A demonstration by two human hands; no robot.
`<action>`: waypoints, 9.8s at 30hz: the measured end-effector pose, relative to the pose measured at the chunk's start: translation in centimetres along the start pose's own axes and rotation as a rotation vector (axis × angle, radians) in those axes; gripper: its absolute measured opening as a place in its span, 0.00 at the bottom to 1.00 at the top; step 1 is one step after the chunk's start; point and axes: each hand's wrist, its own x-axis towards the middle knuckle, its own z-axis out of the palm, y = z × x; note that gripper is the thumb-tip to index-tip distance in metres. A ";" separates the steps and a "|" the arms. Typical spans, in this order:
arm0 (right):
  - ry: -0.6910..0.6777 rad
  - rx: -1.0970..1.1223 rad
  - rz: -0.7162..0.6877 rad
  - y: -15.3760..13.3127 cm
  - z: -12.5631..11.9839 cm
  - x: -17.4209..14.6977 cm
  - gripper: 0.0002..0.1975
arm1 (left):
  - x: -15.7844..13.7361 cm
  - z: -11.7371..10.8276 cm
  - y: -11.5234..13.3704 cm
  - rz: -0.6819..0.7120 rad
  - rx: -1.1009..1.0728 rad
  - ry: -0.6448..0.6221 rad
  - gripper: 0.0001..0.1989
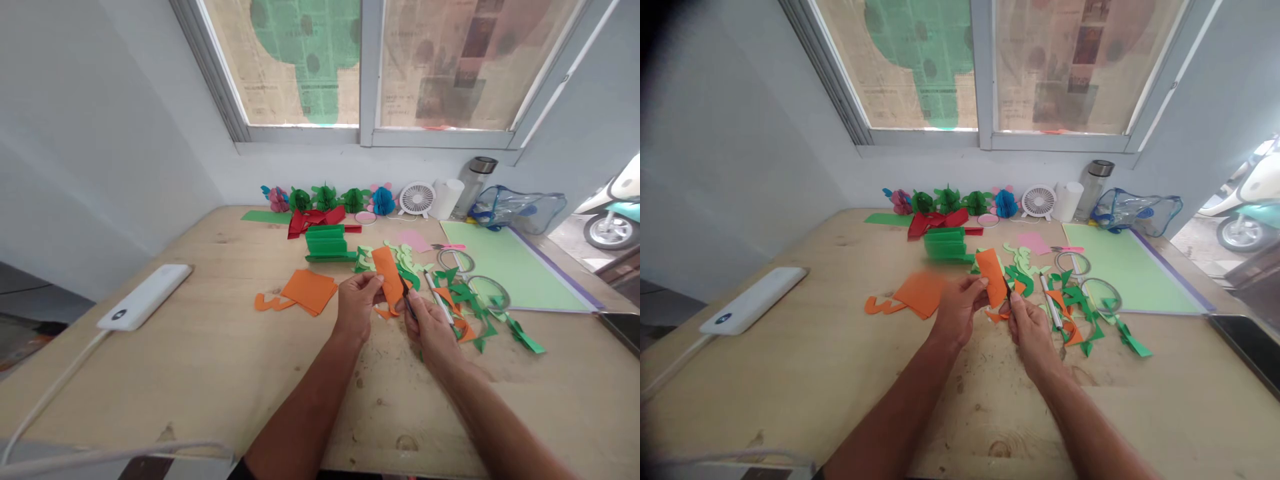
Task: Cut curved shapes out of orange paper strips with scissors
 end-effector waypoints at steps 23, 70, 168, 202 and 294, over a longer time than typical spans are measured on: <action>-0.016 -0.055 -0.021 -0.3 0.0 -0.1 0.24 | 0.4 -0.5 0.3 -0.010 0.069 -0.029 0.11; -0.007 -0.158 -0.057 -1.2 0.2 -0.5 0.25 | 0.7 -1.1 1.3 -0.070 0.124 -0.130 0.12; -0.137 -0.511 -0.093 -2.3 -2.8 -0.3 0.30 | 1.6 -2.6 1.4 -0.164 0.192 -0.270 0.13; -0.026 -0.358 -0.115 -1.3 -1.5 -0.7 0.27 | 0.0 0.0 -0.5 -0.021 -0.111 0.006 0.13; 0.041 -0.357 -0.122 -1.9 -0.5 -0.6 0.30 | -0.8 0.9 -1.4 0.052 -0.110 0.120 0.12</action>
